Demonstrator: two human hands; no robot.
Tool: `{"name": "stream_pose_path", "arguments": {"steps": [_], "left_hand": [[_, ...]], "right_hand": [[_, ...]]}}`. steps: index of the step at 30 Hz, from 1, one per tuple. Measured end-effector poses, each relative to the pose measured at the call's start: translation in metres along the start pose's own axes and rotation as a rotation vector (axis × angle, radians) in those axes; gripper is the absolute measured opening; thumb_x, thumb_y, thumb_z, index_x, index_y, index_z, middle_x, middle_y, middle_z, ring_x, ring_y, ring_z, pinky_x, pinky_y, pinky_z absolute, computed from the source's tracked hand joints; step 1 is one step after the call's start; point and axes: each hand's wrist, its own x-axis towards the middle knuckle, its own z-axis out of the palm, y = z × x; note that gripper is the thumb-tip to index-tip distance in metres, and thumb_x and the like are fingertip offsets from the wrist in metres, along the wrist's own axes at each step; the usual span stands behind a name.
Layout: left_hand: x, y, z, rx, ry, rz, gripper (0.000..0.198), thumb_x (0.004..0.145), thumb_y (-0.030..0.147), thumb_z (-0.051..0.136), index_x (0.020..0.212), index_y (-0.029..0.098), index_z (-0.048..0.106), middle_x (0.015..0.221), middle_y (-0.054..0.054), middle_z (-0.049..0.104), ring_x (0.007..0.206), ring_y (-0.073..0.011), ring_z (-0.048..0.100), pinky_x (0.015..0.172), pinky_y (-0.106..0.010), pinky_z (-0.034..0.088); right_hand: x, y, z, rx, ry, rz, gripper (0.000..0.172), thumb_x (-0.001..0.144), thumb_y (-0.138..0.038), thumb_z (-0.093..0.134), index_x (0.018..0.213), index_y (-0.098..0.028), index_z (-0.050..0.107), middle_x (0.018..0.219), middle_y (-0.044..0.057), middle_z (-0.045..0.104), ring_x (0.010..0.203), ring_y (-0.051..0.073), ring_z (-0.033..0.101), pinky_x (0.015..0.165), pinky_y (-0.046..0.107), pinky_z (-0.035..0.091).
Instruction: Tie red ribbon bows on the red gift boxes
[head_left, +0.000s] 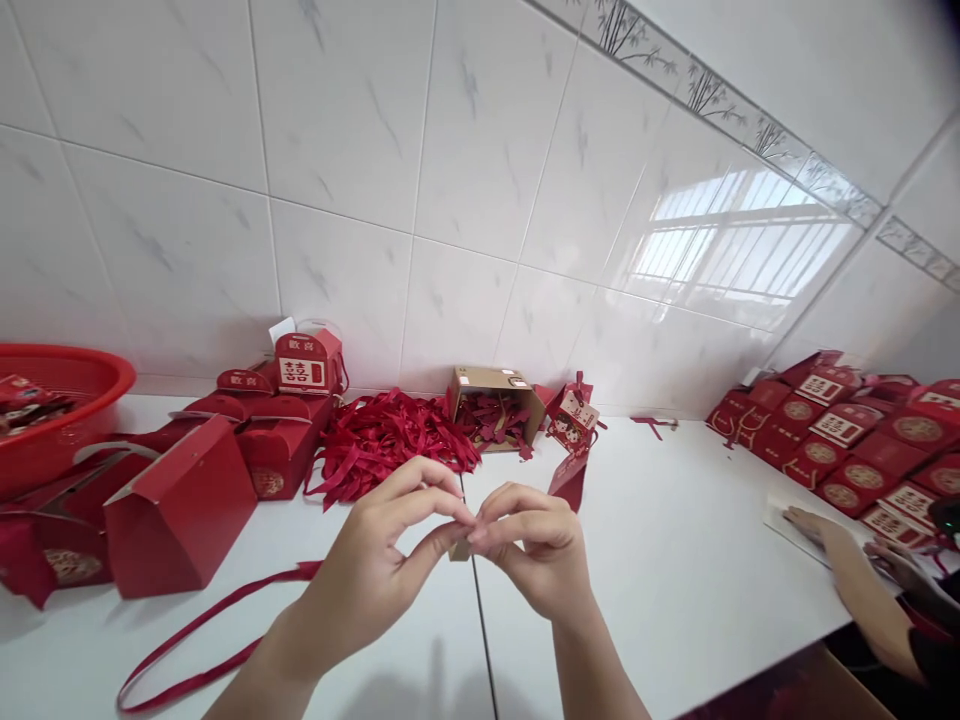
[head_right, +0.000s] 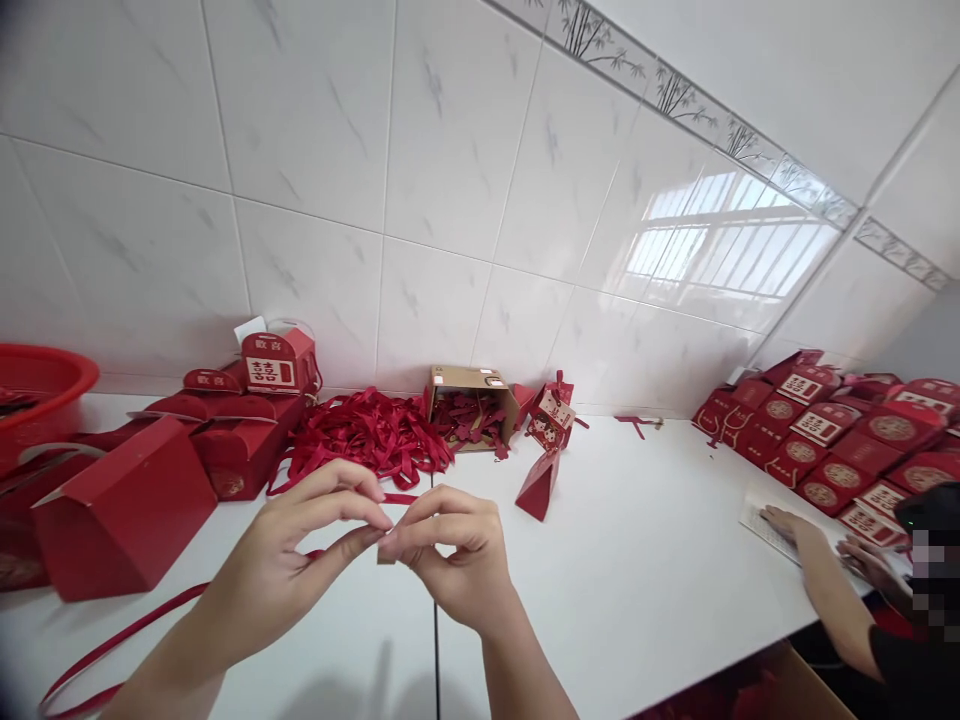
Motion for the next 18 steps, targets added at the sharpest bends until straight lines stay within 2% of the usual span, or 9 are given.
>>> {"name": "stream_pose_path", "arguments": {"steps": [3,5,7,9,11,13,14,16,18], "left_hand": [[-0.002,0.007,0.002,0.0,0.021,0.005,0.015,0.09,0.017,0.051,0.084,0.021,0.064,0.096,-0.005,0.056,0.09,-0.0164,0.058,0.081,-0.03,0.05],[-0.005,0.012,-0.004,-0.007,-0.024,0.021,0.014,0.09,0.02,0.051,0.085,0.02,0.064,0.102,-0.007,0.057,0.096,-0.0175,0.058,0.086,-0.031,0.049],[-0.008,0.014,-0.018,0.042,-0.059,0.019,0.012,0.089,0.025,0.054,0.093,0.022,0.065,0.113,-0.008,0.057,0.107,-0.0201,0.055,0.094,-0.034,0.046],[-0.012,0.008,-0.04,0.203,0.029,-0.049,0.021,0.088,0.03,0.056,0.107,0.024,0.062,0.122,-0.008,0.056,0.117,-0.0234,0.05,0.103,-0.039,0.04],[-0.02,-0.005,-0.067,0.454,0.253,-0.21,0.03,0.087,0.033,0.056,0.116,0.025,0.058,0.122,-0.008,0.057,0.121,-0.0271,0.048,0.105,-0.044,0.037],[-0.031,-0.026,-0.094,0.701,0.472,-0.457,0.033,0.085,0.037,0.055,0.115,0.023,0.057,0.118,-0.012,0.059,0.12,-0.0326,0.048,0.099,-0.05,0.04],[-0.038,-0.038,-0.106,0.79,0.53,-0.596,0.038,0.083,0.04,0.057,0.115,0.021,0.056,0.116,-0.014,0.059,0.118,-0.0361,0.049,0.094,-0.052,0.042],[-0.052,-0.064,-0.127,0.867,0.528,-0.819,0.057,0.074,0.05,0.063,0.118,0.016,0.052,0.115,-0.016,0.059,0.115,-0.0398,0.051,0.084,-0.049,0.047],[-0.067,-0.088,-0.14,0.843,0.474,-0.937,0.074,0.067,0.06,0.065,0.121,0.013,0.049,0.11,-0.013,0.061,0.106,-0.0384,0.059,0.072,-0.041,0.051]], "right_hand": [[-0.007,-0.006,0.004,-0.059,0.062,-0.014,0.016,0.08,-0.015,0.068,0.083,-0.029,0.077,0.072,0.003,0.069,0.069,0.016,0.065,0.061,0.029,0.054],[-0.012,-0.008,0.007,-0.054,0.064,0.0,0.02,0.08,-0.013,0.068,0.085,-0.029,0.076,0.074,0.002,0.069,0.071,0.016,0.065,0.062,0.029,0.053],[-0.018,-0.009,0.01,-0.03,0.043,0.022,0.022,0.079,-0.011,0.068,0.086,-0.03,0.076,0.077,0.002,0.068,0.074,0.017,0.065,0.062,0.03,0.053],[-0.024,-0.01,0.012,-0.006,0.03,0.047,0.022,0.08,-0.011,0.067,0.086,-0.031,0.075,0.079,0.003,0.068,0.077,0.018,0.064,0.063,0.03,0.052],[-0.029,-0.011,0.013,0.015,0.033,0.071,0.022,0.08,-0.011,0.066,0.086,-0.031,0.074,0.081,0.004,0.067,0.08,0.019,0.063,0.064,0.032,0.053],[-0.032,-0.013,0.012,0.039,0.04,0.086,0.021,0.08,-0.012,0.067,0.087,-0.03,0.074,0.08,0.005,0.066,0.08,0.02,0.062,0.065,0.034,0.053],[-0.032,-0.014,0.012,0.05,0.044,0.089,0.02,0.08,-0.012,0.067,0.087,-0.03,0.073,0.08,0.005,0.065,0.08,0.021,0.062,0.066,0.035,0.053],[-0.032,-0.017,0.012,0.072,0.037,0.087,0.018,0.08,-0.014,0.067,0.087,-0.029,0.073,0.077,0.006,0.064,0.079,0.021,0.061,0.067,0.037,0.053],[-0.03,-0.017,0.012,0.102,0.006,0.073,0.016,0.081,-0.016,0.066,0.087,-0.03,0.072,0.075,0.005,0.062,0.077,0.021,0.06,0.067,0.039,0.052]]}}
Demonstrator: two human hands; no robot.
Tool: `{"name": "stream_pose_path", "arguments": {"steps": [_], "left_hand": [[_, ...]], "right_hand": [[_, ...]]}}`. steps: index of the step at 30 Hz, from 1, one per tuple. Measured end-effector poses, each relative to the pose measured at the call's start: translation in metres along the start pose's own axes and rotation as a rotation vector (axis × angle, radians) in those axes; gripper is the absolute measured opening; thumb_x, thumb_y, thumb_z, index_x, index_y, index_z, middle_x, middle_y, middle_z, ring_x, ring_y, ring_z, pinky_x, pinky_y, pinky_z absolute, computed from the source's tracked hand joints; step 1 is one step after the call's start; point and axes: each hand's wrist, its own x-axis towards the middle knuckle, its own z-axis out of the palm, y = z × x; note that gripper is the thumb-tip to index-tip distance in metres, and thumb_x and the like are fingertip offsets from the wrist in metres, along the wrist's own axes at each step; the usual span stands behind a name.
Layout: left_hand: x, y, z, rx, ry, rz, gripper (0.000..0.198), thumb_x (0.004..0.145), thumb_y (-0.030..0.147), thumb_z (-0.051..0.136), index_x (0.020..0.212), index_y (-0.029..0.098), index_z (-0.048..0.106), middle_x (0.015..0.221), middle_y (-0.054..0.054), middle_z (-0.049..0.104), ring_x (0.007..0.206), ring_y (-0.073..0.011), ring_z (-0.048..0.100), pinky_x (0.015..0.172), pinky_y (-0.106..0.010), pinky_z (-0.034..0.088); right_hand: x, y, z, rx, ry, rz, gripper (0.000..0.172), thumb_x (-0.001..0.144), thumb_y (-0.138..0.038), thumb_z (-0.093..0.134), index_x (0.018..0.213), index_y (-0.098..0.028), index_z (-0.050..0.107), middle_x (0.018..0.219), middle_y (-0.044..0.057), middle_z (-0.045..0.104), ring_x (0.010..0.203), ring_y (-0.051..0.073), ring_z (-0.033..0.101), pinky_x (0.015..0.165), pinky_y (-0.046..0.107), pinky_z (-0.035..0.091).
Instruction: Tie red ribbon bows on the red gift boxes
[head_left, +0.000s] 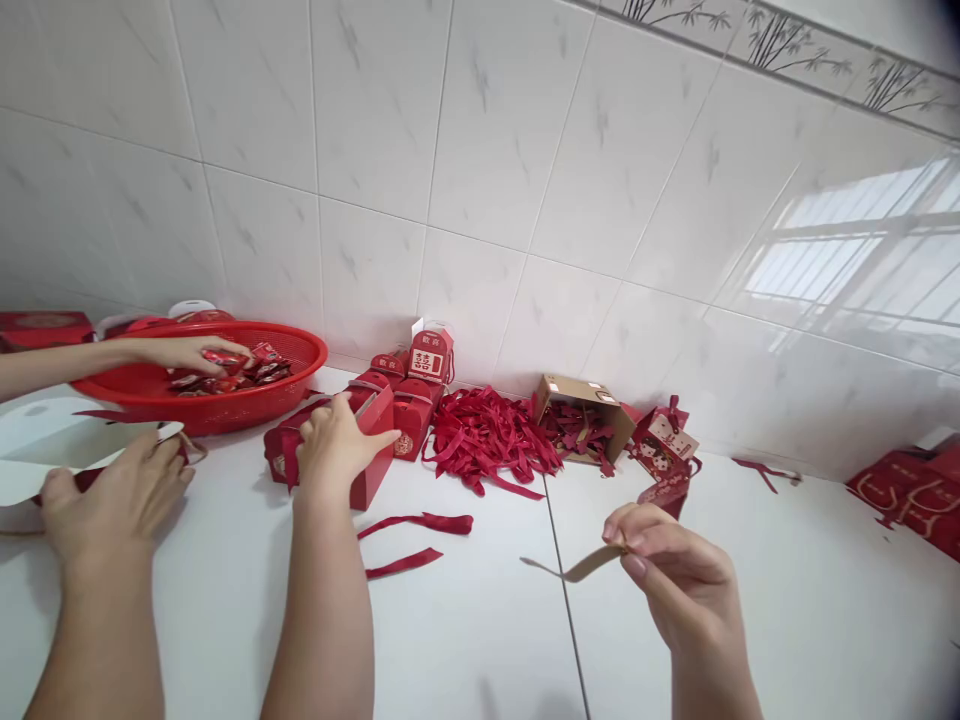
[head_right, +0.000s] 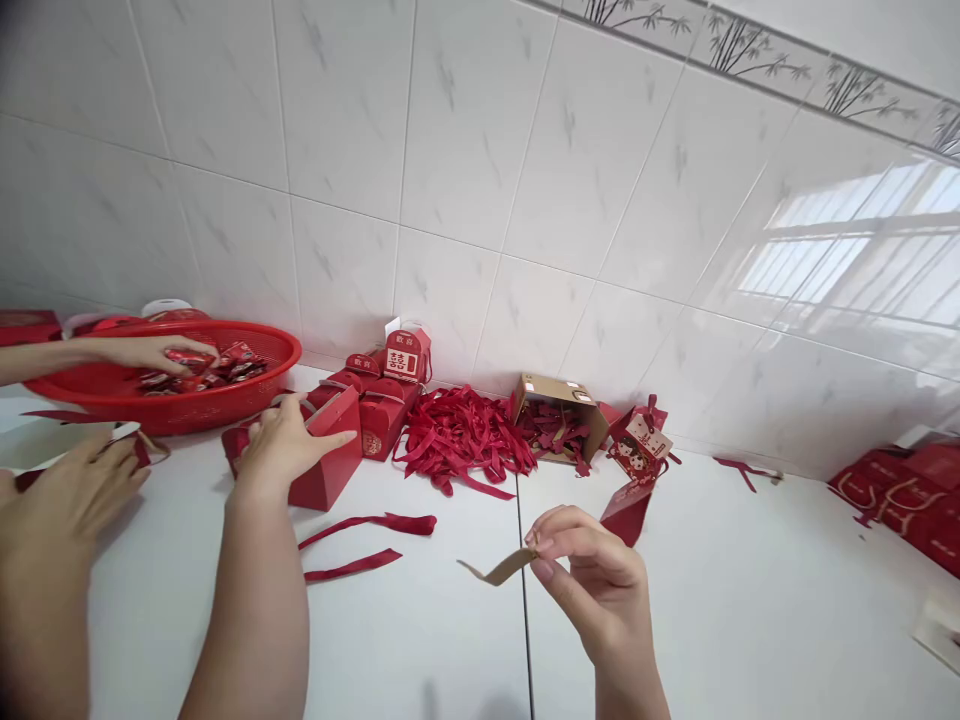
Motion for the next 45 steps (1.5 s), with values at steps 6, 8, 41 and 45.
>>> {"name": "stream_pose_path", "arguments": {"steps": [6,8,41,45], "left_hand": [[0.017,-0.021,0.017,-0.406,0.013,0.052,0.047,0.076,0.047,0.066,0.11,0.018,0.054,0.087,0.001,0.068,0.077,-0.0216,0.067,0.049,-0.023,0.046],[0.014,0.0,0.012,-0.515,-0.003,-0.012,0.06,0.07,0.041,0.073,0.121,0.018,0.051,0.096,-0.003,0.07,0.087,-0.0257,0.068,0.056,-0.027,0.052],[-0.079,0.145,0.045,-0.827,0.071,0.667,0.009,0.082,0.015,0.061,0.089,0.019,0.062,0.11,-0.006,0.06,0.109,-0.022,0.057,0.098,-0.04,0.045],[-0.081,0.145,0.043,-0.954,-0.032,0.611,0.013,0.082,0.012,0.062,0.093,0.02,0.06,0.085,-0.001,0.067,0.082,-0.0142,0.065,0.077,-0.026,0.054]], "right_hand": [[0.013,0.019,0.0,0.111,-0.009,-0.03,0.007,0.078,-0.026,0.071,0.08,-0.034,0.071,0.084,0.003,0.063,0.086,0.021,0.059,0.077,0.041,0.051],[0.023,0.031,0.001,0.114,0.018,0.007,0.005,0.077,-0.027,0.073,0.077,-0.032,0.071,0.11,0.004,0.062,0.107,0.024,0.056,0.089,0.044,0.048],[0.069,0.071,0.01,0.083,0.072,0.042,0.016,0.074,-0.02,0.076,0.078,-0.035,0.074,0.085,-0.003,0.068,0.086,0.017,0.058,0.082,0.032,0.047],[0.069,0.072,0.011,0.047,0.104,0.002,0.016,0.073,-0.02,0.076,0.078,-0.035,0.074,0.094,0.001,0.061,0.097,0.019,0.055,0.085,0.035,0.047]]}}
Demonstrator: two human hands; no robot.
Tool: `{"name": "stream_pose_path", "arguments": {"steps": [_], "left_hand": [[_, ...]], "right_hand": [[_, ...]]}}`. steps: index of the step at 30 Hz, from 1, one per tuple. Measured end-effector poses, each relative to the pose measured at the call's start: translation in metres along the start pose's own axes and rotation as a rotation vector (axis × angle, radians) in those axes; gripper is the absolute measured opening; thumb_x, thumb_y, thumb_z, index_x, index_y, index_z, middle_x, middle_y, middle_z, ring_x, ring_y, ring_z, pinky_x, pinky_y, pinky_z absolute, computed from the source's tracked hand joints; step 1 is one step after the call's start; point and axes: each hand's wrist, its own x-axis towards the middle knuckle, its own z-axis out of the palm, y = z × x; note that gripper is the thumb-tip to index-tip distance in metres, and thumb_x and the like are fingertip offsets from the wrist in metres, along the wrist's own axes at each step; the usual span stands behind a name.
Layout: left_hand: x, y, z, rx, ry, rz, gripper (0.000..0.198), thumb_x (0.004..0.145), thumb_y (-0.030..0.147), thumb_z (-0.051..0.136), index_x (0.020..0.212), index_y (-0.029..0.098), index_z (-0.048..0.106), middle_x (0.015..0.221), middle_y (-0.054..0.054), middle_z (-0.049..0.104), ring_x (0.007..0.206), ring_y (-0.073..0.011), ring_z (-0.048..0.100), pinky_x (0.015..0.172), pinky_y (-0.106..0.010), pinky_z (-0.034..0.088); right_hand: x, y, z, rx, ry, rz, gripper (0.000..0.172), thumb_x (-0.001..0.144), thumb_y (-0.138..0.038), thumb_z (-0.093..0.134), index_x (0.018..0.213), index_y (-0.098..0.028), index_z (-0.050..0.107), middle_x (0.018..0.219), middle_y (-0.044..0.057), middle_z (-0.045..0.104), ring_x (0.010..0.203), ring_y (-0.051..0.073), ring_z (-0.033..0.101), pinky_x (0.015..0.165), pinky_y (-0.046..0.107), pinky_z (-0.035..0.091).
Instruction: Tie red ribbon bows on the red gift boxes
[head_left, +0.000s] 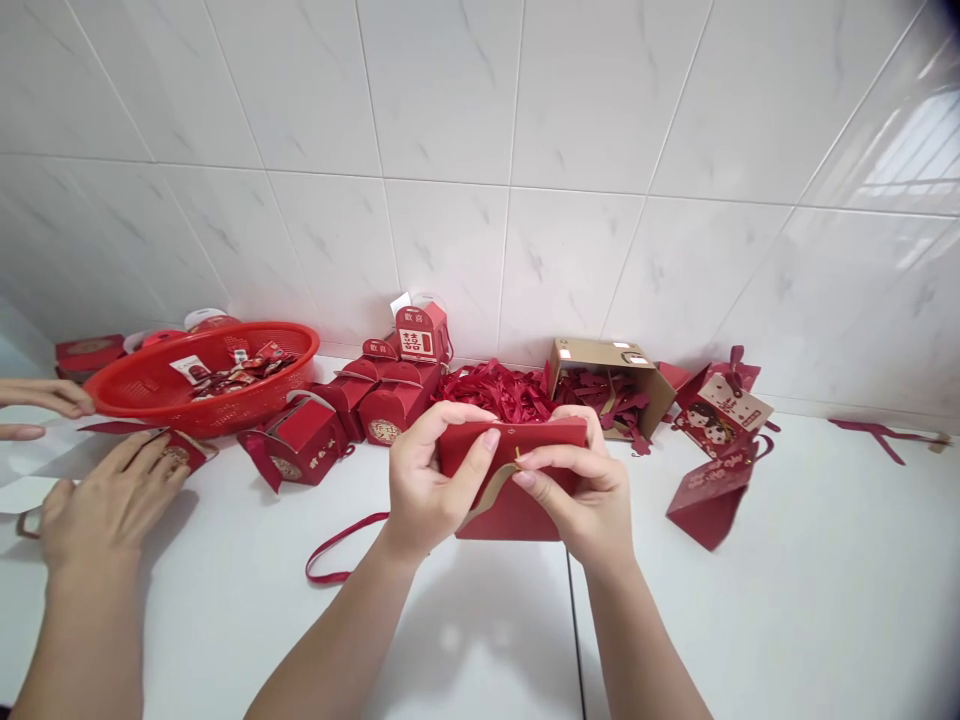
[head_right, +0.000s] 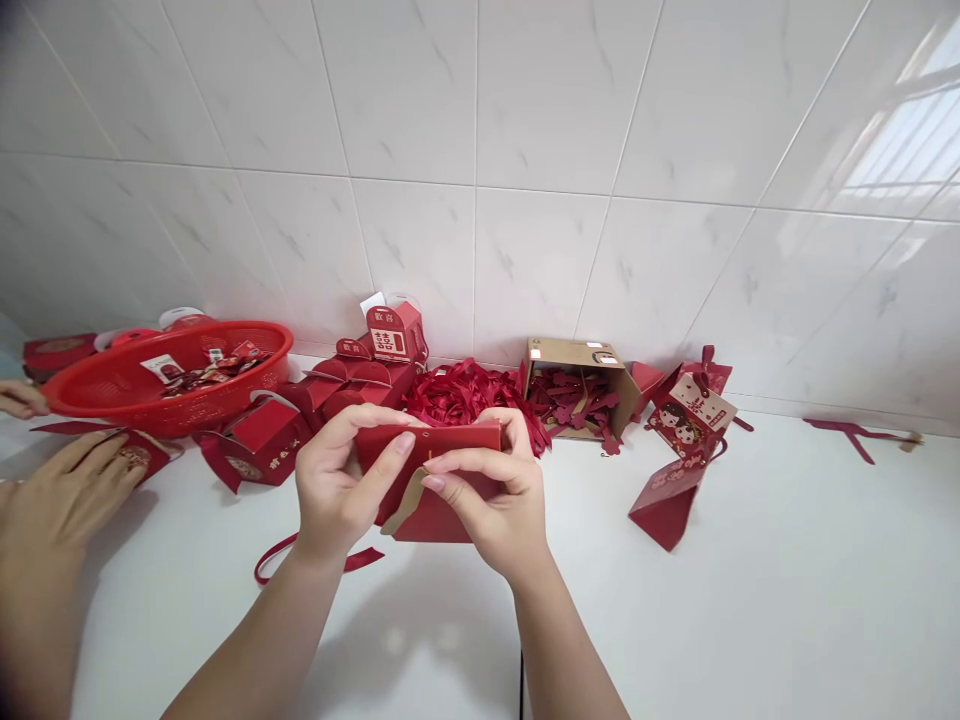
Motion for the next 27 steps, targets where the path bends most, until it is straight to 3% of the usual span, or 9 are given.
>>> {"name": "stream_pose_path", "arguments": {"steps": [3,6,11,18,27], "left_hand": [[-0.0011,0.0023,-0.001,0.001,0.066,-0.063,0.022,0.078,0.013,0.067,0.098,0.02,0.059,0.081,0.001,0.067,0.074,-0.0117,0.064,0.066,-0.02,0.054],[-0.0009,0.004,-0.0018,0.01,0.072,-0.099,0.016,0.079,0.013,0.067,0.091,0.019,0.059,0.076,0.003,0.066,0.066,-0.0091,0.064,0.06,-0.016,0.053],[-0.001,0.0068,-0.0014,0.041,0.039,-0.085,0.01,0.081,0.013,0.064,0.086,0.02,0.059,0.073,0.004,0.067,0.061,-0.0079,0.063,0.058,-0.015,0.053],[-0.0033,0.0096,-0.0006,0.203,0.021,0.093,0.01,0.079,0.012,0.065,0.085,0.02,0.062,0.076,0.002,0.069,0.066,-0.0105,0.064,0.064,-0.02,0.052],[-0.005,0.0101,-0.0019,0.22,0.022,0.122,0.01,0.08,0.013,0.064,0.086,0.02,0.061,0.076,0.002,0.068,0.066,-0.0112,0.064,0.064,-0.022,0.052]], "right_hand": [[0.0,-0.0002,0.0002,-0.034,0.038,0.002,0.012,0.072,-0.021,0.077,0.074,-0.032,0.074,0.115,0.002,0.054,0.114,0.023,0.049,0.093,0.039,0.044],[-0.0001,-0.0027,-0.0006,-0.002,-0.013,0.029,0.011,0.073,-0.02,0.075,0.075,-0.031,0.073,0.129,0.001,0.048,0.12,0.024,0.047,0.097,0.041,0.042],[0.0,-0.0067,-0.0025,0.015,-0.024,0.044,0.014,0.076,-0.018,0.073,0.08,-0.031,0.073,0.125,0.001,0.053,0.119,0.024,0.051,0.096,0.04,0.044],[-0.0005,-0.0025,-0.002,0.008,-0.008,0.033,0.016,0.077,-0.016,0.072,0.081,-0.032,0.073,0.12,0.0,0.055,0.102,0.019,0.059,0.093,0.039,0.047],[-0.0019,-0.0039,-0.0012,-0.018,0.015,0.014,0.012,0.076,-0.019,0.073,0.081,-0.031,0.073,0.116,0.002,0.057,0.105,0.021,0.059,0.092,0.041,0.049]]}}
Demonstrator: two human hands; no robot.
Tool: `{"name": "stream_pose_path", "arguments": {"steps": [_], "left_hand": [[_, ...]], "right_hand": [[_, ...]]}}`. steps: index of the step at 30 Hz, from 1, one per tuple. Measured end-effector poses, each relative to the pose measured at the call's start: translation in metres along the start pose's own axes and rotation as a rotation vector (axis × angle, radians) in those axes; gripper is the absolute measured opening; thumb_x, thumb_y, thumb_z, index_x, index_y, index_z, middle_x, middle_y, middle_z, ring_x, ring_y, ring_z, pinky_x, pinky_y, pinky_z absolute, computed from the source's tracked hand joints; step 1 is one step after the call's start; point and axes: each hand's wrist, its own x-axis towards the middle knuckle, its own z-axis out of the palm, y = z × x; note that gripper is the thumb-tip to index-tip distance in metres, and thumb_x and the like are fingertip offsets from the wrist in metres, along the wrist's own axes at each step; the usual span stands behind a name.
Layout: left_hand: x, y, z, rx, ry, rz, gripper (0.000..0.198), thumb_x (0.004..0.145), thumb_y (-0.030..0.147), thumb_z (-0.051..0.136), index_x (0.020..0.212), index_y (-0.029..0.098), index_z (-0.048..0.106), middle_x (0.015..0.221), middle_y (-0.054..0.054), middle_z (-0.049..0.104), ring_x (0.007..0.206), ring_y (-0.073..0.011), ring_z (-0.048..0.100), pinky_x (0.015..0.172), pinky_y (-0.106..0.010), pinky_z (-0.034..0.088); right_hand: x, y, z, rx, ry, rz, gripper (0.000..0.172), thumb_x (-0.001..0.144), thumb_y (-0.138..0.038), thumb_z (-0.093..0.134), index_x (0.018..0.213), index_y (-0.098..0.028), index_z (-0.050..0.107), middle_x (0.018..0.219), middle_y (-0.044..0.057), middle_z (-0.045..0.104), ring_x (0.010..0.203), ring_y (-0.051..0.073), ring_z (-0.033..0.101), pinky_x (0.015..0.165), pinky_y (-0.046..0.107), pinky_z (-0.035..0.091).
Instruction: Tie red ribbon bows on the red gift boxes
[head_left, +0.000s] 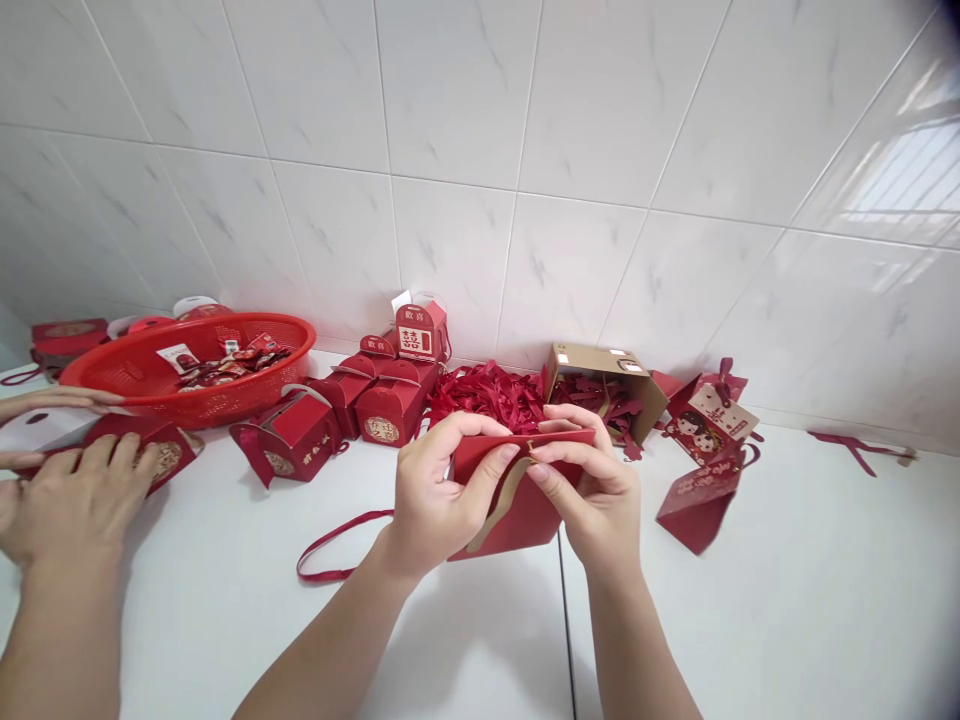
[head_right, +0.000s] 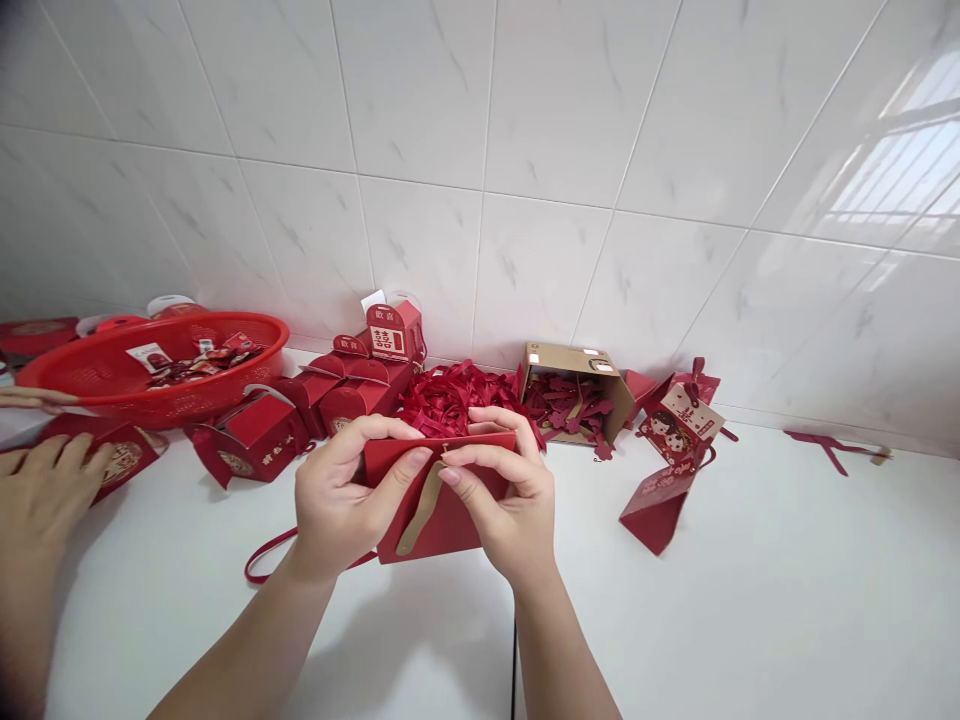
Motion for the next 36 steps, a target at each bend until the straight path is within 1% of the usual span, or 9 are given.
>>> {"name": "stream_pose_path", "arguments": {"steps": [7,10,13,15,16,19,22,28,36], "left_hand": [[0.001,0.003,0.001,0.008,0.0,0.019,0.01,0.08,0.013,0.064,0.086,0.021,0.06,0.074,0.002,0.068,0.064,-0.0119,0.063,0.062,-0.023,0.052],[0.0,0.003,0.003,-0.008,-0.011,0.054,0.012,0.079,0.011,0.064,0.086,0.021,0.059,0.073,0.002,0.067,0.063,-0.0113,0.063,0.061,-0.022,0.051],[-0.001,0.002,0.004,-0.047,-0.03,0.078,0.015,0.08,0.009,0.063,0.087,0.021,0.059,0.075,0.002,0.066,0.066,-0.0118,0.063,0.063,-0.023,0.052],[-0.003,0.0,0.005,-0.08,-0.045,0.094,0.017,0.079,0.006,0.062,0.088,0.021,0.059,0.076,0.002,0.066,0.068,-0.012,0.064,0.065,-0.023,0.052],[-0.003,-0.001,0.005,-0.095,-0.05,0.102,0.019,0.079,0.005,0.062,0.089,0.02,0.059,0.076,0.002,0.065,0.069,-0.0121,0.064,0.066,-0.023,0.052],[-0.004,-0.003,0.006,-0.132,-0.058,0.116,0.021,0.078,0.005,0.062,0.091,0.021,0.059,0.077,0.001,0.066,0.07,-0.0131,0.065,0.066,-0.024,0.053],[-0.004,-0.002,0.007,-0.163,-0.078,0.105,0.019,0.079,0.007,0.062,0.092,0.021,0.059,0.079,0.0,0.067,0.071,-0.0145,0.066,0.067,-0.025,0.054],[-0.004,-0.001,0.006,-0.159,-0.125,0.109,0.023,0.078,0.01,0.064,0.097,0.021,0.056,0.082,-0.001,0.066,0.074,-0.0161,0.065,0.067,-0.028,0.054],[-0.004,0.002,0.009,-0.115,-0.147,0.055,0.034,0.072,0.018,0.074,0.097,0.022,0.051,0.085,-0.002,0.063,0.078,-0.0177,0.065,0.07,-0.029,0.054]], "right_hand": [[0.001,-0.001,0.0,0.005,0.014,-0.022,0.014,0.077,-0.016,0.072,0.082,-0.029,0.072,0.114,0.004,0.057,0.1,0.021,0.059,0.089,0.042,0.049],[0.002,-0.002,0.003,0.011,0.067,-0.061,0.013,0.077,-0.014,0.071,0.081,-0.027,0.068,0.111,0.004,0.057,0.098,0.02,0.059,0.089,0.041,0.048],[0.003,-0.003,0.005,0.099,0.151,-0.039,0.029,0.073,-0.014,0.073,0.093,-0.028,0.057,0.11,0.002,0.058,0.092,0.018,0.061,0.086,0.039,0.048],[0.005,-0.003,0.004,0.16,0.143,0.008,0.041,0.071,-0.017,0.075,0.102,-0.029,0.05,0.112,0.002,0.059,0.09,0.018,0.062,0.084,0.038,0.05],[0.005,-0.003,0.004,0.172,0.122,0.029,0.041,0.071,-0.019,0.075,0.103,-0.028,0.05,0.11,0.003,0.061,0.09,0.018,0.063,0.083,0.038,0.05],[0.006,-0.006,0.001,0.171,0.093,0.063,0.03,0.07,-0.022,0.075,0.09,-0.024,0.053,0.09,0.001,0.065,0.082,0.016,0.063,0.077,0.034,0.052],[0.005,-0.009,-0.002,0.167,0.109,0.079,0.028,0.069,-0.023,0.076,0.081,-0.024,0.051,0.075,-0.002,0.064,0.068,0.014,0.061,0.066,0.029,0.051],[0.005,-0.01,-0.002,0.169,0.116,0.078,0.028,0.068,-0.022,0.076,0.08,-0.024,0.051,0.073,-0.003,0.063,0.065,0.013,0.059,0.062,0.028,0.049],[0.004,-0.009,-0.003,0.151,0.151,0.073,0.026,0.069,-0.02,0.076,0.079,-0.023,0.052,0.074,-0.004,0.059,0.068,0.012,0.056,0.066,0.028,0.046]]}}
